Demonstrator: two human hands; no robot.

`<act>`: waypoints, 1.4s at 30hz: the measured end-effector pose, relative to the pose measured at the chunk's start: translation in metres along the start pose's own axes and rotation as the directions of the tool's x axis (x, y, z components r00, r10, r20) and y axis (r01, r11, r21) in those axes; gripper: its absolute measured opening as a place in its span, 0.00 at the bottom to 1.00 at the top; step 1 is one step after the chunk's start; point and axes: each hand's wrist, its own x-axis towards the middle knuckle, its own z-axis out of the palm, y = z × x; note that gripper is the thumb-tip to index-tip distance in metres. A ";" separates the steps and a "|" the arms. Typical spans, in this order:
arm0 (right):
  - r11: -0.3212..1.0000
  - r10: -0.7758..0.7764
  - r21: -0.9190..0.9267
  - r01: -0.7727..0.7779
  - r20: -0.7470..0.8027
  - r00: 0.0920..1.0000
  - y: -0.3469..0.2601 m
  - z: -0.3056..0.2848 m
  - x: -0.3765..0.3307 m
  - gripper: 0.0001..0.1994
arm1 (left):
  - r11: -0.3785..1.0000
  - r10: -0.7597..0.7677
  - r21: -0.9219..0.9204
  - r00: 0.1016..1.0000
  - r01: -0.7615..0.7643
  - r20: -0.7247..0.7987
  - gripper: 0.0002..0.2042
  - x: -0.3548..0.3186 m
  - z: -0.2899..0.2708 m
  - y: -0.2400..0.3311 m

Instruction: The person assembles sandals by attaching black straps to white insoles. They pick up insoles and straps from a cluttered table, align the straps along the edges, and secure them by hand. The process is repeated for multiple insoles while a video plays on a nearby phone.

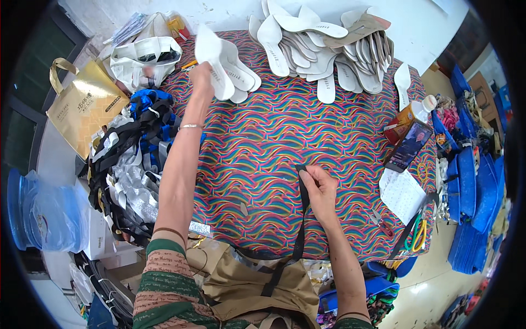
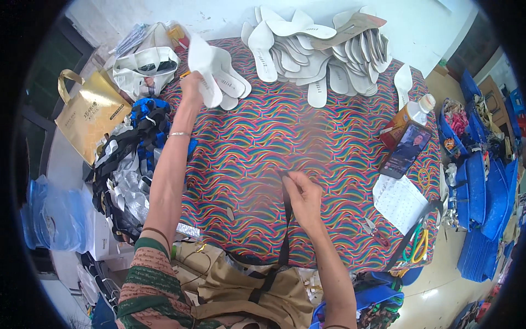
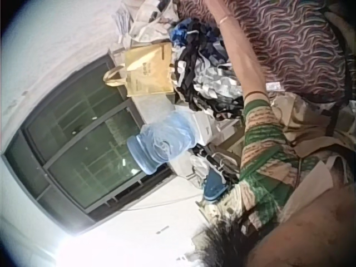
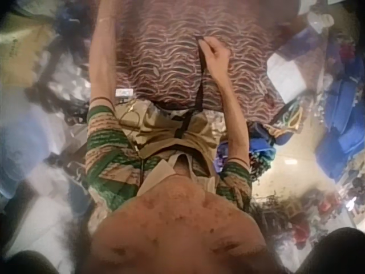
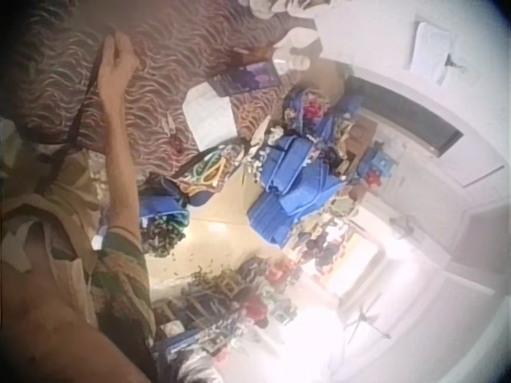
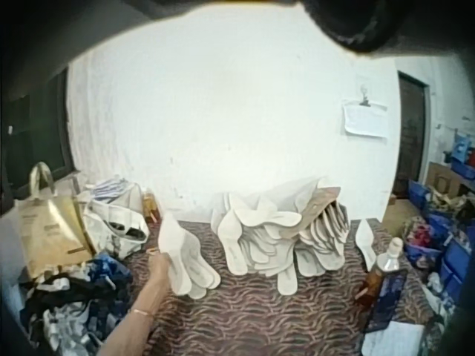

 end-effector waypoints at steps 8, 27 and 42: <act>1.000 -0.007 -0.002 0.007 0.009 1.000 -0.005 0.000 -0.001 0.05 | 0.689 0.327 0.712 0.935 -0.135 -0.139 0.17 0.031 0.005 -0.047; 0.951 0.068 0.305 -0.053 -0.038 0.997 0.002 -0.010 0.006 0.05 | 0.792 -0.432 0.610 0.725 0.021 0.537 0.25 -0.147 -0.061 0.039; 0.990 0.017 0.142 -0.007 -0.069 0.997 0.008 -0.010 0.006 0.03 | 0.816 0.098 0.456 0.861 -0.357 0.500 0.17 0.010 0.124 -0.027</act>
